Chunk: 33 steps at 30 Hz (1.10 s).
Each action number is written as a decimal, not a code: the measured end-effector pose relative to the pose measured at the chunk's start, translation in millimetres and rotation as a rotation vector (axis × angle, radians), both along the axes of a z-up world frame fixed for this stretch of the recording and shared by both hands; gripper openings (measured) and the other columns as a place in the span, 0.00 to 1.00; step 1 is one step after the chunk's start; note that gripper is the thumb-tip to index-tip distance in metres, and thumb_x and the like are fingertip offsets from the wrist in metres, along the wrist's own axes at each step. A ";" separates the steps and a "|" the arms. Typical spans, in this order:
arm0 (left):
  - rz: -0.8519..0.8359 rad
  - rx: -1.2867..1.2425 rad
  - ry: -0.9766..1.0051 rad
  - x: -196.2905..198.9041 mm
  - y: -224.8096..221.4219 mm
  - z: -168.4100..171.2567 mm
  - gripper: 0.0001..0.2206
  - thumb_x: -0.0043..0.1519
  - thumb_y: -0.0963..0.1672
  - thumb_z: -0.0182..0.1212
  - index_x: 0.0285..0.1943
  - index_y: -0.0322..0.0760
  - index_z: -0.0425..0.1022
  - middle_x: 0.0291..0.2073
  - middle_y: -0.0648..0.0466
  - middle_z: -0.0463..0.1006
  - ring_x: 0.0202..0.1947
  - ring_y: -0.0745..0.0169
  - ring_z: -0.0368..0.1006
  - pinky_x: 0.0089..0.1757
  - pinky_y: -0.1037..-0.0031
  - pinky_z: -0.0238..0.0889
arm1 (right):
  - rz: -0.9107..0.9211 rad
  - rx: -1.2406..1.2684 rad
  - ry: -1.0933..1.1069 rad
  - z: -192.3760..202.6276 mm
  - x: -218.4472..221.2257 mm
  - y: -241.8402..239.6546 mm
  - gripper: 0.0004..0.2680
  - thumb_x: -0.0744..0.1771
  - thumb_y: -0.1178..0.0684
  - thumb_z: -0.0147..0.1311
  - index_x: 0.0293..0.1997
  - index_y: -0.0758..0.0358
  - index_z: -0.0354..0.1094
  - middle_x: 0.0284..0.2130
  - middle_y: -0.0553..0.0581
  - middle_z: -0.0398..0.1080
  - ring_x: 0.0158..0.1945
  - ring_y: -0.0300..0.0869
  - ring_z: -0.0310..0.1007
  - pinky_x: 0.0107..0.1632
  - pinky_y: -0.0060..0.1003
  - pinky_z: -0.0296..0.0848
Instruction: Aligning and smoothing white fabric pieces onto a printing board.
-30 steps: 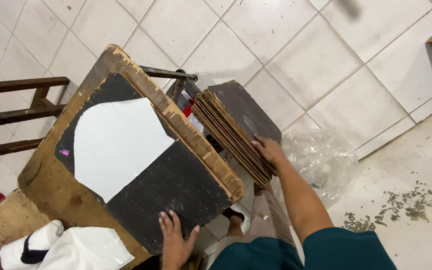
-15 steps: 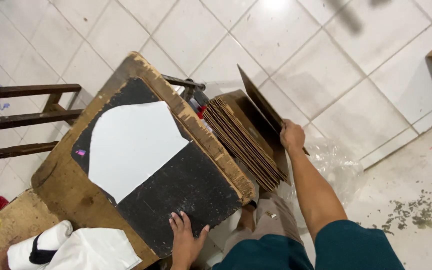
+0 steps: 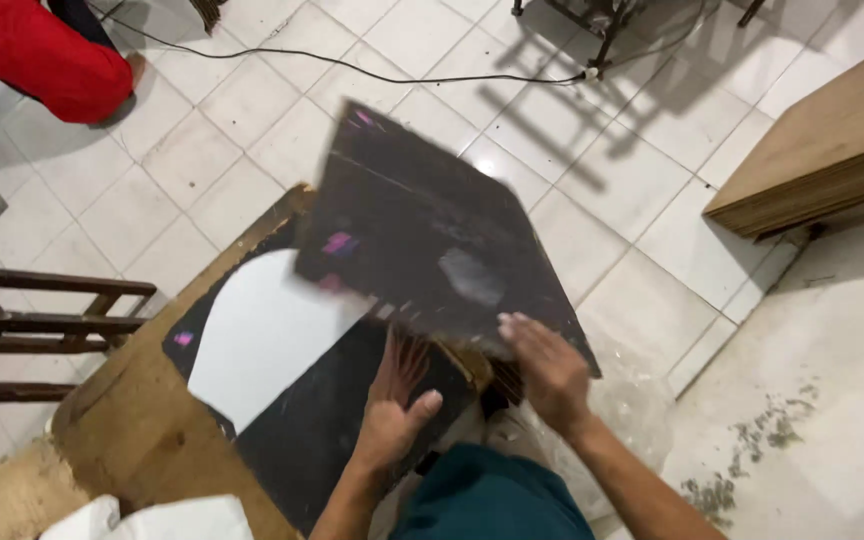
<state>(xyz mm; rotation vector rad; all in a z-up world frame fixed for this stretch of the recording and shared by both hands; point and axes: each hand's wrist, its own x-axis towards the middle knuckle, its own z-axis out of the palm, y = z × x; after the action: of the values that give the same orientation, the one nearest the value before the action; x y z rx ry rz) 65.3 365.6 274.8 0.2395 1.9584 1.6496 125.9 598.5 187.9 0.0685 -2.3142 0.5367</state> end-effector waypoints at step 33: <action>0.847 1.013 -0.228 153.8 -196.1 -118.5 0.14 0.69 0.46 0.51 0.46 0.29 0.78 0.61 0.33 0.74 0.64 0.37 0.69 0.63 0.50 0.65 | 0.130 -1.788 -0.207 16.9 -68.2 -65.1 0.14 0.70 0.45 0.50 0.54 0.67 0.71 0.51 0.61 0.76 0.50 0.44 0.78 0.59 0.39 0.79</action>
<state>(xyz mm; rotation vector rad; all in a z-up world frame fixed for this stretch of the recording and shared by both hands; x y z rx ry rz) 219.1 169.5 156.3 -0.4671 0.9002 2.9435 57.7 533.4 204.8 -0.6905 -1.2266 2.4462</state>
